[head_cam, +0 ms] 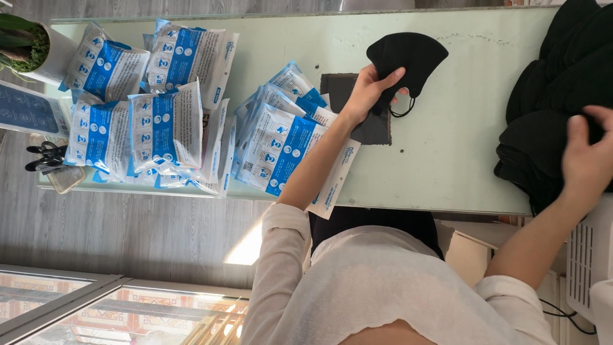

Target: The person opens a sealed plastic package, removes a black face mask, and places it on a table. They then pick up additional black face masks from a pile, fold them, and stack them neatly on the table.

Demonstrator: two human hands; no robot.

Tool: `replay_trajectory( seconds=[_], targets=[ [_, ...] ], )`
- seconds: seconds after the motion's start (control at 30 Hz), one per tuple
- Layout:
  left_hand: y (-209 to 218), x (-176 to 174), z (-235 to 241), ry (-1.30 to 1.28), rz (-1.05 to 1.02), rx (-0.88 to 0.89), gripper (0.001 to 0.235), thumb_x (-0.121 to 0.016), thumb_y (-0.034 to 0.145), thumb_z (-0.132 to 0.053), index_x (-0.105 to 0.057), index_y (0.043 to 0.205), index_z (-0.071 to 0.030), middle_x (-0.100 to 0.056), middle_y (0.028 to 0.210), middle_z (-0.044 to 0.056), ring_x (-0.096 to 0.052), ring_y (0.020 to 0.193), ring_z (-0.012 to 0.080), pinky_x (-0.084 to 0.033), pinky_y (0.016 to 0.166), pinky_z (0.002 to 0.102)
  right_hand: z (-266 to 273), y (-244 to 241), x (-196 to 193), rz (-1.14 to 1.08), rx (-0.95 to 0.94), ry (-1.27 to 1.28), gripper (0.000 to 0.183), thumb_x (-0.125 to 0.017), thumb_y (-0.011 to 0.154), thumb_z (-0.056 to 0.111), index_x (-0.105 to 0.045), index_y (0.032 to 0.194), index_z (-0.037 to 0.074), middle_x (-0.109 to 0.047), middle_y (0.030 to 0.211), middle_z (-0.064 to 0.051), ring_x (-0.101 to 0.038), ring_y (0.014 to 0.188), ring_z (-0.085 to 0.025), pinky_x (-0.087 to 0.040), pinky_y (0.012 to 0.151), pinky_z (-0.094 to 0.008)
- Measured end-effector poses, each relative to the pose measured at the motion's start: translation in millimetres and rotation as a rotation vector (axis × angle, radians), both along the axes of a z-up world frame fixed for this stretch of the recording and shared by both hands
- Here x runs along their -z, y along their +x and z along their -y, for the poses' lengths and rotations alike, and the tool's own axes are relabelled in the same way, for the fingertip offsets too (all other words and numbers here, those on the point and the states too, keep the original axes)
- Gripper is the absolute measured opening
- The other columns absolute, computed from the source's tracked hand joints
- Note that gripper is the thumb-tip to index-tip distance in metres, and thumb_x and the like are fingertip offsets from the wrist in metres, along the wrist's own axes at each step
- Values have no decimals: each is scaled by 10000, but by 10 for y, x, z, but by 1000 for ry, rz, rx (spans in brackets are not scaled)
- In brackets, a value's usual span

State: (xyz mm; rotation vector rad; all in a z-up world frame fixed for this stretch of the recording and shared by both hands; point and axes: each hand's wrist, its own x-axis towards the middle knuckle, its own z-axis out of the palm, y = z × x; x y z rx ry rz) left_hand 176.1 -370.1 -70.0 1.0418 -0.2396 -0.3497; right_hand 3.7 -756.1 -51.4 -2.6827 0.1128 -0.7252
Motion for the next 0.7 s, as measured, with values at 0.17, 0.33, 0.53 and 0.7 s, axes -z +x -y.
replay_trajectory(
  seconds=[0.17,0.33,0.53,0.7],
  targets=[
    [1,85,13,-21,36,5,310,-770,899,-234,-700,1020,43,-740,897,163,-783,754,275,-593,495,316,-96,48,14,-35,9,-193,305,-881,1103,-68,-716,1356,-111,-637,1289,-257,-624,1139,-403,-510,902,-488],
    [3,39,2,2,44,4,292,-763,906,-234,-679,1025,19,-733,940,155,-782,746,281,-591,490,322,-412,107,-57,-81,98,-107,367,-866,1088,-76,-601,1338,-122,-484,1294,-275,-551,1152,-452,-493,920,-560],
    [-33,24,19,-32,34,-2,262,-773,900,-215,-660,989,3,-703,858,141,-768,704,265,-569,457,315,-619,119,96,210,17,15,296,-774,1061,-124,-590,1291,-152,-509,1223,-292,-572,1113,-477,-446,934,-536],
    [-72,-118,8,2,22,-2,206,-749,908,-207,-656,897,-24,-690,849,119,-757,706,249,-548,469,301,-951,269,99,208,27,187,225,-747,1035,-55,-659,1239,-87,-535,1276,-251,-549,1229,-430,-450,988,-549]
  ],
)
